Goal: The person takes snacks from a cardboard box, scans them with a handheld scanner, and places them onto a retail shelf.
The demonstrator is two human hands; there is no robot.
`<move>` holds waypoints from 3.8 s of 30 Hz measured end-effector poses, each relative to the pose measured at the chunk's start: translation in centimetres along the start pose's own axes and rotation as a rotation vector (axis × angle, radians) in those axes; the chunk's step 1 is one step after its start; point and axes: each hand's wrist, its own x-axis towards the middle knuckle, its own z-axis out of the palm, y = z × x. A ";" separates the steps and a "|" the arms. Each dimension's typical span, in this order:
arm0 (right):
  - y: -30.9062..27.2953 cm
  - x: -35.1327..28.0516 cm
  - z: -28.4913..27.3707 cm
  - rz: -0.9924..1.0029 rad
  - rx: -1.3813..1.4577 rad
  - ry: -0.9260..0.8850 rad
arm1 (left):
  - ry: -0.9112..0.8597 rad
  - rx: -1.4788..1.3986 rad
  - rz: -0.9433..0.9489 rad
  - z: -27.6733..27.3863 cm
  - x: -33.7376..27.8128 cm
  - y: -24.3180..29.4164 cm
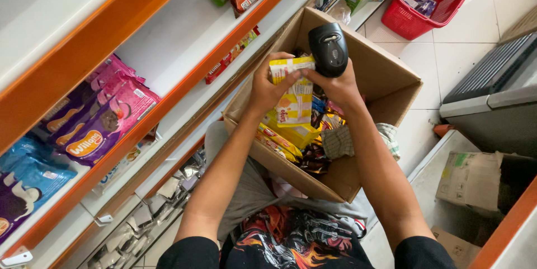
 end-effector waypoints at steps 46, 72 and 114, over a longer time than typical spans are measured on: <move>-5.6 -11.1 7.1 0.225 0.542 -0.010 | 0.490 -1.096 -0.024 2.4 -2.7 2.2; -7.4 -8.7 1.2 0.104 0.787 0.080 | -0.218 0.410 0.621 3.2 -5.2 14.3; -22.7 19.1 -3.8 -0.267 0.662 0.198 | -0.026 1.240 0.323 -1.1 21.6 21.8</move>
